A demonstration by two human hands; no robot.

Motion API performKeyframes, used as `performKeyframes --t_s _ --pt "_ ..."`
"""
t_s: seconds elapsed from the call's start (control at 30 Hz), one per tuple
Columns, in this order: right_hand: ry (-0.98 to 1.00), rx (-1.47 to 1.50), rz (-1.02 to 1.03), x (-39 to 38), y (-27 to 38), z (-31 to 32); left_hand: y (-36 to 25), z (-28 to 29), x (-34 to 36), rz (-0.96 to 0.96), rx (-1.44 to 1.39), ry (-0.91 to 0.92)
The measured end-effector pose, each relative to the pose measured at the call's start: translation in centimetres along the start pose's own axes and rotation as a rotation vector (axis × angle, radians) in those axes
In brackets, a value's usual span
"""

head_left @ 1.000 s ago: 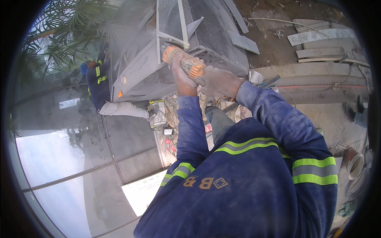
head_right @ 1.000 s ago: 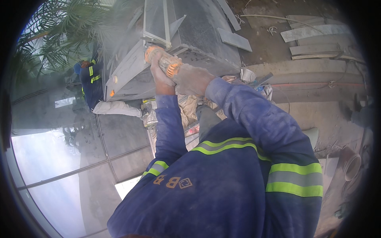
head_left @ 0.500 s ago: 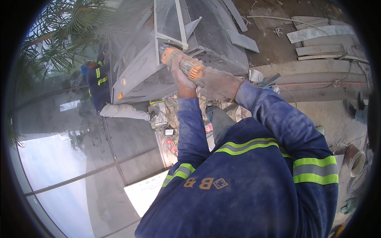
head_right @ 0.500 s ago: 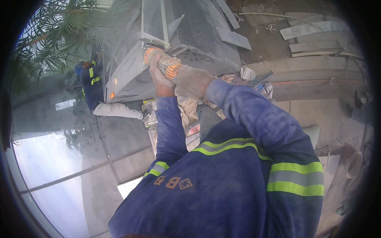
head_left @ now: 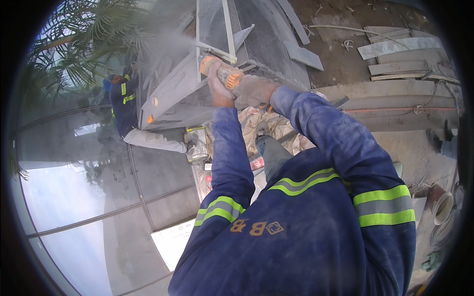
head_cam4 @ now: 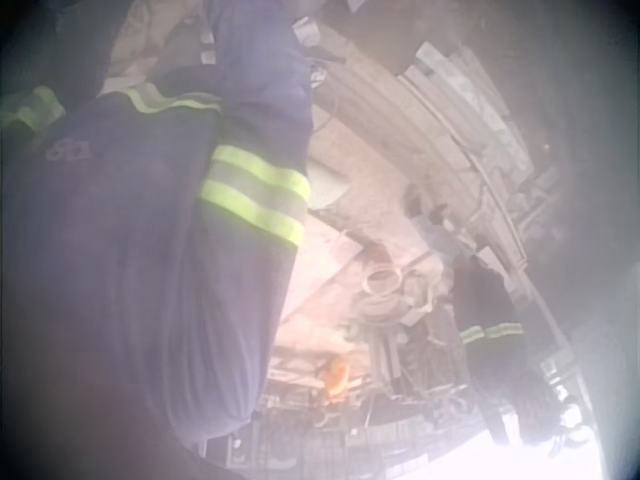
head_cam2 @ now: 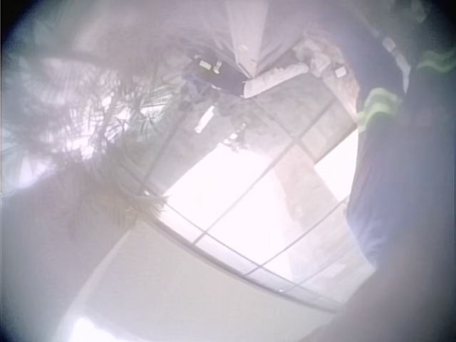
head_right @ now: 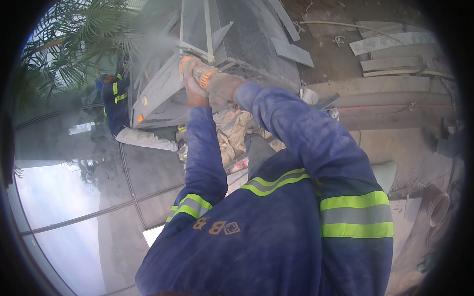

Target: The person uses an angle grinder to cut a large stone slab on a construction site. They position the slab, operate the grinder to make a cut, and handle the slab with a coworker assisting nearby.

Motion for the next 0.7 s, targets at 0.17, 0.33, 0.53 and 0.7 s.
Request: performKeyframes --t_s 0.17,0.33,0.53,0.7 --pt "-0.095 -0.005 0.121 -2.8 -0.2 -0.4 0.7 -0.6 -2.7 -0.006 0.02 0.018" --pt "-0.127 -0.078 0.14 -7.0 0.3 0.0 1.2 -2.5 -6.1 0.012 -0.008 -0.025" --pt "-0.17 -0.019 0.116 -8.8 0.1 0.1 1.9 -2.1 -6.1 0.072 -0.049 -0.027" --pt "-0.178 -0.018 0.14 -10.4 0.9 0.2 2.2 -2.2 -7.4 0.08 -0.043 -0.042"
Point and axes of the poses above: each hand's wrist, its own x-axis towards the middle knuckle, its own z-axis out of the back of the hand, y = z × x, the point moved 4 cm from there along x, towards the middle knuckle, and after that the axes turned 5 degrees about x, right-handed, at the moved point
